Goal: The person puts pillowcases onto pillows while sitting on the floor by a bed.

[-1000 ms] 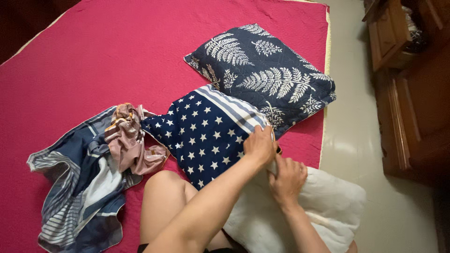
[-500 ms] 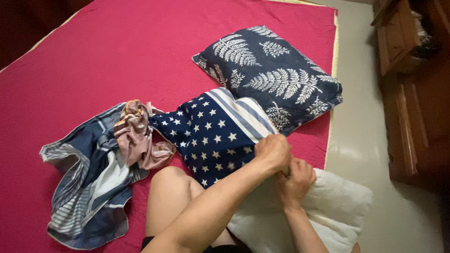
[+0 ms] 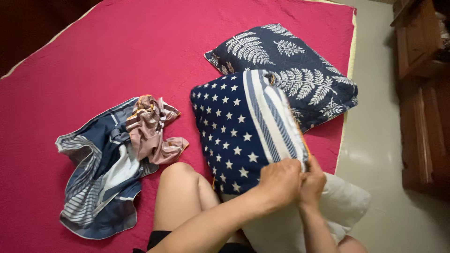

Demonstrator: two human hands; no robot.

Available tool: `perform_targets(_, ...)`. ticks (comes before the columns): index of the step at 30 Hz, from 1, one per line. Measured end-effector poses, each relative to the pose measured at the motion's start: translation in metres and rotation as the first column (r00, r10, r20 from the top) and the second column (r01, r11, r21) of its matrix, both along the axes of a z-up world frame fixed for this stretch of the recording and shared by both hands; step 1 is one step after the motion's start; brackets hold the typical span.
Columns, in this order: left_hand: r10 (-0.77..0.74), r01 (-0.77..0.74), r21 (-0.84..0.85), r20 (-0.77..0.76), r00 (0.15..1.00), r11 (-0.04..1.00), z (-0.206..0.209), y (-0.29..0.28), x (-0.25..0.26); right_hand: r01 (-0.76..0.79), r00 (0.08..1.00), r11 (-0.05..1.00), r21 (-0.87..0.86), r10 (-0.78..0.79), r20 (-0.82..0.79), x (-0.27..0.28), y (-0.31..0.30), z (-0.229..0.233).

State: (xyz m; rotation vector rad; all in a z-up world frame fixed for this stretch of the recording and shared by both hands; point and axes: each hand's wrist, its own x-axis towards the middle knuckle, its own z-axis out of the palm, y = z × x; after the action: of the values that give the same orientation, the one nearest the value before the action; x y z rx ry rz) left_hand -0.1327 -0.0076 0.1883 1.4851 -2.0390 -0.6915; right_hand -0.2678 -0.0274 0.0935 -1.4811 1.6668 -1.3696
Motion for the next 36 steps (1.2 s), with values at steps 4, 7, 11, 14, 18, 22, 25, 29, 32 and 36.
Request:
perform_targets(4, 0.078, -0.026, -0.334, 0.142, 0.987, 0.942, 0.003, -0.021, 0.001, 0.06, 0.987, 0.998, 0.024, -0.056, -0.152, 0.021, 0.0, 0.012)
perform_targets(7, 0.134, -0.073, -0.323, 0.172, 0.976, 0.944, 0.016, -0.048, 0.005, -0.002, 0.991, 0.969, -0.249, -0.03, -0.127, 0.031, 0.004, 0.031)
perform_targets(11, 0.126, -0.092, -0.14, 0.26, 0.957, 0.986, 0.017, -0.082, 0.002, -0.008, 0.999, 0.988, -0.156, 0.002, -0.04, 0.033, 0.014, 0.051)
perform_targets(14, 0.035, 0.019, -0.262, 0.2, 0.979, 0.965, 0.006, -0.088, -0.001, 0.008, 0.996, 0.956, -0.295, -0.034, -0.083, 0.035, 0.018, 0.051)
perform_targets(18, -0.101, 0.1, -0.37, 0.016, 0.995, 0.924, -0.012, -0.048, -0.014, 0.202, 0.979, 0.965, -0.166, -0.206, -0.006, 0.021, 0.01, 0.028)
perform_targets(22, -0.138, 0.064, -0.346, -0.195, 0.971, 0.936, -0.032, -0.034, -0.018, 0.259, 0.966, 0.959, -0.112, -0.259, 0.017, -0.005, -0.014, -0.028)
perform_targets(25, -0.05, -0.027, -0.331, -0.221, 0.974, 0.943, -0.049, -0.033, -0.011, 0.399, 0.916, 0.907, -0.137, -0.401, 0.014, -0.033, -0.046, -0.055)
perform_targets(29, 0.238, -0.25, -0.228, -0.076, 0.968, 0.941, -0.083, -0.018, 0.033, 0.376, 0.915, 0.917, -0.129, -0.39, -0.106, -0.046, -0.051, -0.049)
perform_targets(32, 0.542, -0.532, -0.106, 0.107, 0.834, 0.84, -0.13, -0.007, 0.074, 0.255, 0.793, 0.922, -0.292, -0.372, -0.483, -0.021, -0.03, -0.033)
perform_targets(36, 0.706, -0.703, 0.08, -0.014, 0.708, 0.707, -0.208, 0.001, 0.098, 0.005, 0.896, 0.989, -0.146, -0.069, -0.44, 0.059, 0.034, -0.037)
